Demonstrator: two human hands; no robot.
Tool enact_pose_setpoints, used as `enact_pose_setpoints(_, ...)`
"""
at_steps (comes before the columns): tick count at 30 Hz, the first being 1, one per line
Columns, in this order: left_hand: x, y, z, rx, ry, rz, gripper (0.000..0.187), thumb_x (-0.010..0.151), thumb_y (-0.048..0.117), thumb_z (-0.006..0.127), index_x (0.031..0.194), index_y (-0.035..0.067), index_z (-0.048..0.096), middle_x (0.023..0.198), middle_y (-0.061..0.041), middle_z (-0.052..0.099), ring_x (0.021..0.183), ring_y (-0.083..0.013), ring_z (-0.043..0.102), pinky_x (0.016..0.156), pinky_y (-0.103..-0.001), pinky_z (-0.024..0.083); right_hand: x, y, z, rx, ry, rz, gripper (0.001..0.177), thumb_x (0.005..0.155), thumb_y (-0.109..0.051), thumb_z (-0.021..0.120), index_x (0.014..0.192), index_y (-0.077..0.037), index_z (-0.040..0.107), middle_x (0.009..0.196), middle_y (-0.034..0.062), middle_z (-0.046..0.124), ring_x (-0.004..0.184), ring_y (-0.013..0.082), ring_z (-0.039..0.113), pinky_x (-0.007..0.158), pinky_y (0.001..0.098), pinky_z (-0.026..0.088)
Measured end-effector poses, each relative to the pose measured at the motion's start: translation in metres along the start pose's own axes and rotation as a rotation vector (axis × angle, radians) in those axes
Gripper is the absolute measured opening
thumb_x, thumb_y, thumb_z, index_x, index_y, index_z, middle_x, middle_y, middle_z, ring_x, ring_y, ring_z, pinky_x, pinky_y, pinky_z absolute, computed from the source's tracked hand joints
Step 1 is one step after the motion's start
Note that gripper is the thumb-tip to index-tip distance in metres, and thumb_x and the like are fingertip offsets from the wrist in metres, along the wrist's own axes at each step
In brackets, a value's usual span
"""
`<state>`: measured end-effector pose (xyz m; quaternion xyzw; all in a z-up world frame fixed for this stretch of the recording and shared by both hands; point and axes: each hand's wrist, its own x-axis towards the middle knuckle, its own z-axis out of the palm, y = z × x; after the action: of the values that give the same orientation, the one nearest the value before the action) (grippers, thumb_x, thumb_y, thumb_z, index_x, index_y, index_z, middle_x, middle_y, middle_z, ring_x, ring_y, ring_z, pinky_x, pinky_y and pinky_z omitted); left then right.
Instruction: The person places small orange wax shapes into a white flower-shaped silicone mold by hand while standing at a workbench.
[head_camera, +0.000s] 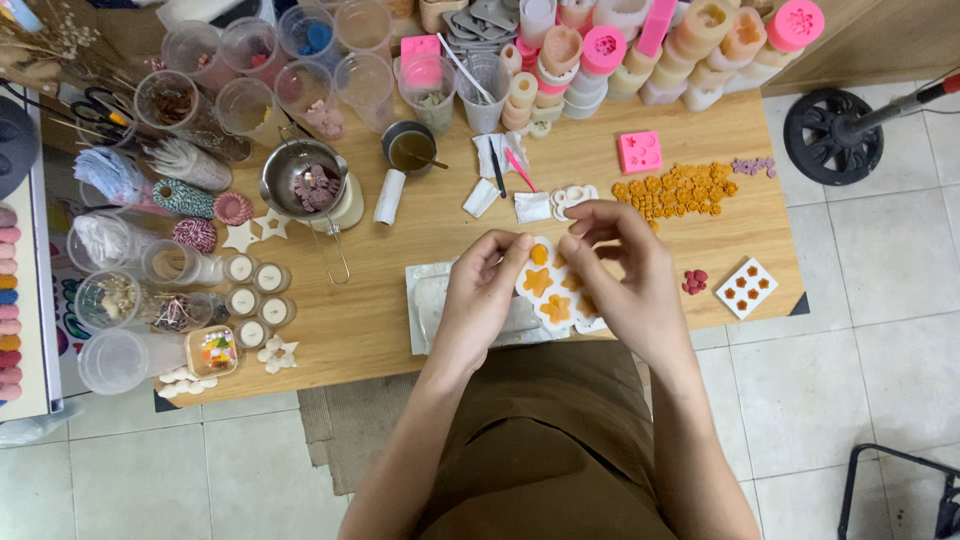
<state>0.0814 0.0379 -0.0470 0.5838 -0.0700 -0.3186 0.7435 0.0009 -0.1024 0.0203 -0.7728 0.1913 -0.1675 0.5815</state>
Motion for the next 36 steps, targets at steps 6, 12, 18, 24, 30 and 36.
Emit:
enact_pose_setpoints(6,0.006,-0.017,-0.011,-0.070,0.061,-0.026,0.022,0.103,0.024,0.065,0.099,0.003,0.065,0.088,0.001,0.064,0.080,-0.0039,0.055,0.069,-0.021,0.044,-0.005,-0.011,0.007,-0.458,0.064,-0.374,0.041,0.075,-0.019,0.090,0.112,-0.009,0.077,0.107,0.0065,0.067,0.108,0.0272,0.058,0.094,0.0392,0.047)
enact_pose_setpoints(12,0.007,-0.025,-0.013,-0.039,0.036,0.021,0.021,0.103,0.023,0.064,0.099,0.002,0.064,0.088,0.001,0.066,0.083,-0.0047,0.059,0.074,-0.020,0.047,0.001,-0.003,0.015,-0.465,0.001,-0.368,0.031,0.076,-0.015,0.087,0.106,-0.009,0.080,0.101,0.0047,0.074,0.098,0.0241,0.061,0.089,0.0381,0.047)
enact_pose_setpoints(18,0.004,-0.033,-0.019,0.070,0.099,-0.038,0.021,0.102,0.022,0.065,0.100,0.002,0.067,0.088,0.000,0.067,0.080,-0.0054,0.058,0.071,-0.021,0.046,0.000,0.007,0.013,-0.422,-0.021,-0.312,0.020,0.082,-0.010,0.082,0.102,-0.008,0.080,0.091,0.0052,0.077,0.091,0.0223,0.066,0.086,0.0369,0.050)
enact_pose_setpoints(24,0.011,-0.053,-0.036,0.187,0.158,-0.049,0.022,0.101,0.025,0.063,0.101,0.004,0.069,0.088,0.000,0.069,0.078,-0.0061,0.060,0.070,-0.022,0.048,-0.001,0.048,0.003,-0.156,0.013,-0.056,0.020,0.087,-0.010,0.078,0.107,-0.005,0.079,0.100,0.0046,0.080,0.090,0.0125,0.074,0.082,0.0297,0.057)
enact_pose_setpoints(30,0.009,-0.066,-0.089,0.082,0.302,-0.100,0.024,0.105,0.030,0.061,0.107,0.006,0.065,0.093,0.002,0.065,0.083,-0.0074,0.054,0.072,-0.027,0.044,0.011,0.146,-0.027,0.244,0.128,0.344,0.025,0.092,-0.009,0.072,0.114,0.002,0.076,0.099,0.0065,0.078,0.088,0.0108,0.072,0.082,0.0246,0.059)
enact_pose_setpoints(36,-0.011,-0.070,-0.113,0.001,0.341,-0.134,0.027,0.105,0.031,0.059,0.107,0.004,0.063,0.099,-0.002,0.066,0.089,-0.0087,0.061,0.080,-0.030,0.052,-0.010,0.243,-0.024,0.467,0.178,0.668,0.032,0.095,-0.010,0.069,0.124,0.003,0.071,0.104,0.0090,0.076,0.092,0.0146,0.072,0.080,0.0258,0.057)
